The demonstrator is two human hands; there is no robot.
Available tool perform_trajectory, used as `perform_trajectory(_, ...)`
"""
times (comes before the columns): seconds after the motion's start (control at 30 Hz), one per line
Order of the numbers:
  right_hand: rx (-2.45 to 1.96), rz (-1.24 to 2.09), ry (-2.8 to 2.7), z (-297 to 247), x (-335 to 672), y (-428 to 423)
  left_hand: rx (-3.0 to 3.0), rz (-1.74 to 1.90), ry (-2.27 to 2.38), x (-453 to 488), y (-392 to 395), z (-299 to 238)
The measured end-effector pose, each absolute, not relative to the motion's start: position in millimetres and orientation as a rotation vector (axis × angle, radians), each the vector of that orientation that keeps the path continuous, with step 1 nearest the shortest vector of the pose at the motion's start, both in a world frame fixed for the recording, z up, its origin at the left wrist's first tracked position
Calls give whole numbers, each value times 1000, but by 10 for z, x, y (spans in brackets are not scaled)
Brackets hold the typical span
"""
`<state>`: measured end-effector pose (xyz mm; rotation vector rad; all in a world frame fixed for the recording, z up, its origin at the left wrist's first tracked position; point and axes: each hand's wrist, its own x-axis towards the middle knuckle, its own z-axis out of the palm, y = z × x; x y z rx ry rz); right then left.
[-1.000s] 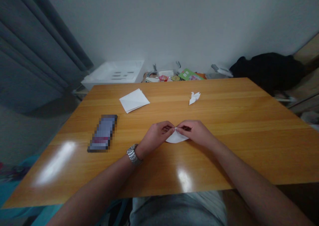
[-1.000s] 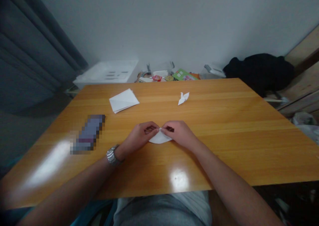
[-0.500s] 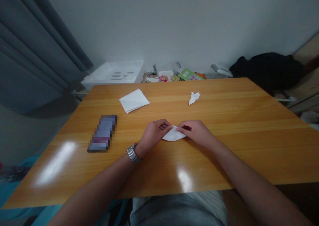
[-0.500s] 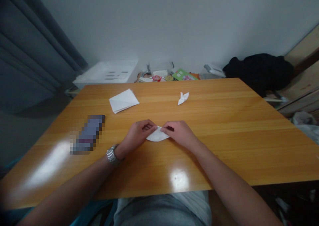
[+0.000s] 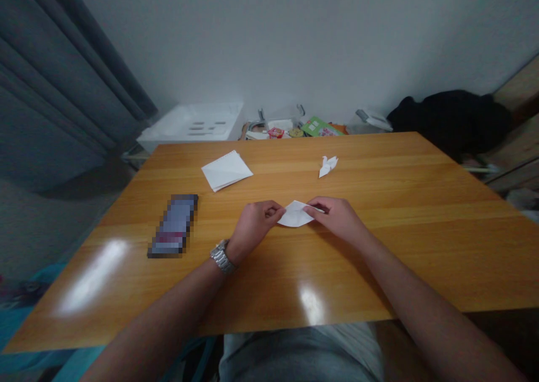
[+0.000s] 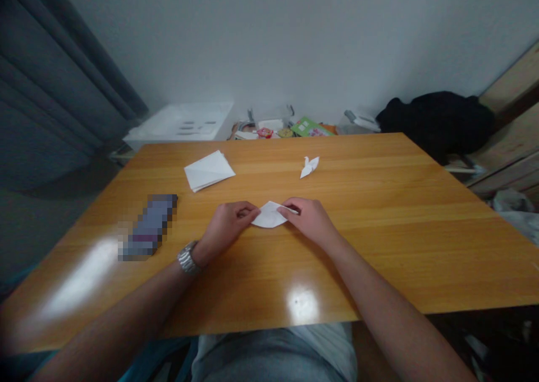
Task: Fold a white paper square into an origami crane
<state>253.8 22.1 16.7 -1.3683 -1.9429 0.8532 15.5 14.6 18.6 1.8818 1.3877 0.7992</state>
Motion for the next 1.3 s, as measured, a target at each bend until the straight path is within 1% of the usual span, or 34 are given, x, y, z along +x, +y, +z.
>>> perform_trajectory(0.17,-1368,819,-1960,159,2569,235,1910,794,1362,153,130,194)
perform_trajectory(0.37,-1301,927,-2009,118,2565,228,1953,855,1277,196,90,186)
perform_trajectory(0.5,-1276,962,-2027,118,2529,200,1928,811,1213,201,116,133)
perform_trajectory(0.73,-1284,970,-1945,128,2558,222,1832,843,1215,186,146,113)
perform_trajectory(1.1,-1234,1040,-2039,97,2575,222,2029,756,1182,176,136,119)
perform_trajectory(1.3,-1230,1025,-1939,96,2529,210,1959,791,1173,180,137,100)
